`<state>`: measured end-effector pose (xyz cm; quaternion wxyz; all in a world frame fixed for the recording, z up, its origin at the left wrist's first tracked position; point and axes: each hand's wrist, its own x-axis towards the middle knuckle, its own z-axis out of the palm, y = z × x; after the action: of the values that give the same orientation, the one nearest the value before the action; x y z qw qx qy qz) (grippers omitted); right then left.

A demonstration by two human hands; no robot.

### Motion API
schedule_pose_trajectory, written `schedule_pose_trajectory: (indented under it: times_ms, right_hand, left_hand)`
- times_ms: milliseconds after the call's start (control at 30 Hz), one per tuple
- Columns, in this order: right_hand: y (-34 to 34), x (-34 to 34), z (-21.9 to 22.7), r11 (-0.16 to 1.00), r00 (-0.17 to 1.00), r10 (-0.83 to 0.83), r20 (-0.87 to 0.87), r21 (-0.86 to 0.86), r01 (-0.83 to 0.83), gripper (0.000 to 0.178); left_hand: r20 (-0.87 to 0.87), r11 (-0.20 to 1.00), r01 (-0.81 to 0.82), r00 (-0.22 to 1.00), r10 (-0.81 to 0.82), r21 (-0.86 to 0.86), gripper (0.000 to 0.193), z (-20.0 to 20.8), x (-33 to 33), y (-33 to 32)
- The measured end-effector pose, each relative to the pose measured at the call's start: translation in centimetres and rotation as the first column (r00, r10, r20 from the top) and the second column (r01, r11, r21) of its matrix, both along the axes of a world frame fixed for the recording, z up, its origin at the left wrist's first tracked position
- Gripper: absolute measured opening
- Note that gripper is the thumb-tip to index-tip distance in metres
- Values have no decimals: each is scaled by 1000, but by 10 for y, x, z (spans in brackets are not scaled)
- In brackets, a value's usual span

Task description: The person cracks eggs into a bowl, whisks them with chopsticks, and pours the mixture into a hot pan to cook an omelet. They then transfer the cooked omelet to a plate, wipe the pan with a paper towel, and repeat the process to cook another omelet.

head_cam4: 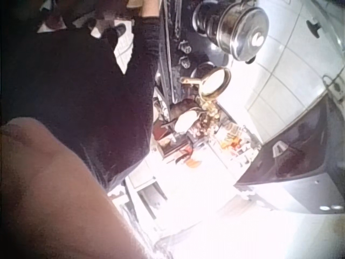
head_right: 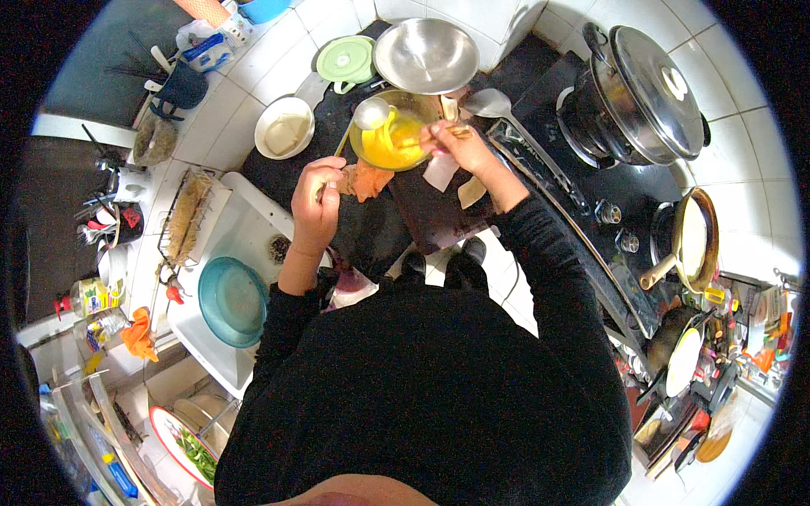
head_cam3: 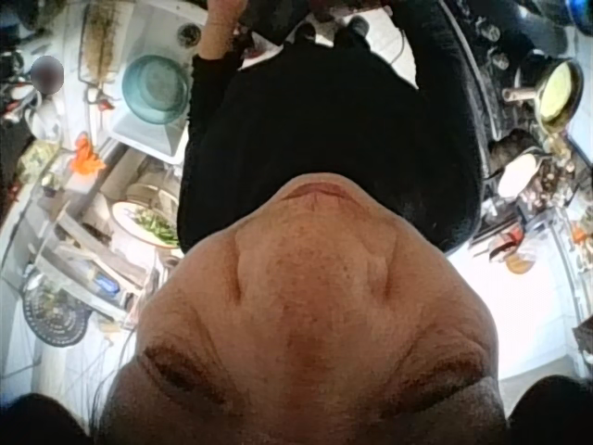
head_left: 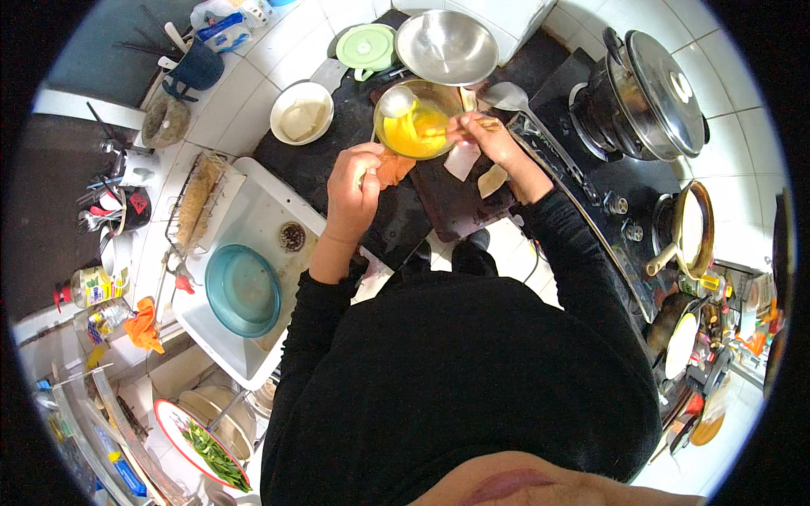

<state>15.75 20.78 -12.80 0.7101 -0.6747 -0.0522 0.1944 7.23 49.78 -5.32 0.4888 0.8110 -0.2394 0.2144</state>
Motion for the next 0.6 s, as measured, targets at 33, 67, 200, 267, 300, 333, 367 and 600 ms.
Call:
schedule_pose_trajectory:
  times_ms: [33, 67, 200, 267, 300, 333, 367, 600]
  right_hand:
    - [-1, 0, 0, 999, 998, 15, -68, 32, -13, 32]
    - [-1, -1, -1, 995, 995, -99, 16, 31, 98, 32]
    - [-5, 1, -4, 999, 996, -33, 85, -31, 36, 37]
    - [-8, 1, -4, 999, 997, 29, -77, 25, -27, 36]
    - [-8, 2, -5, 993, 995, -98, 28, 67, 96, 36]
    - [-9, 2, -5, 968, 965, -236, 113, 119, 222, 36]
    - [-10, 2, -5, 953, 947, -289, 142, -47, 298, 36]
    - [-15, 5, -3, 962, 960, -263, 99, -44, 268, 36]
  left_hand:
    - [7, 1000, -1, 1000, 1, 0, 12, 0, -1, 0]
    - [6, 1000, -1, 1000, 1, -5, 12, 0, -1, 0]
    - [1, 1000, 0, 1000, 0, 4, 11, 0, 0, -1]
    - [26, 1000, 2, 1000, -2, 4, 11, 0, 0, -1]
    - [18, 1000, -3, 1000, 2, 11, 11, 1, 0, -1]
    - [2, 1000, -8, 1000, 8, 11, 11, 1, 0, -2]
    - [-9, 1000, -11, 1000, 11, 12, 12, 1, 0, -2]
    - [-3, 1000, -2, 1000, 2, -2, 13, 1, 0, -2]
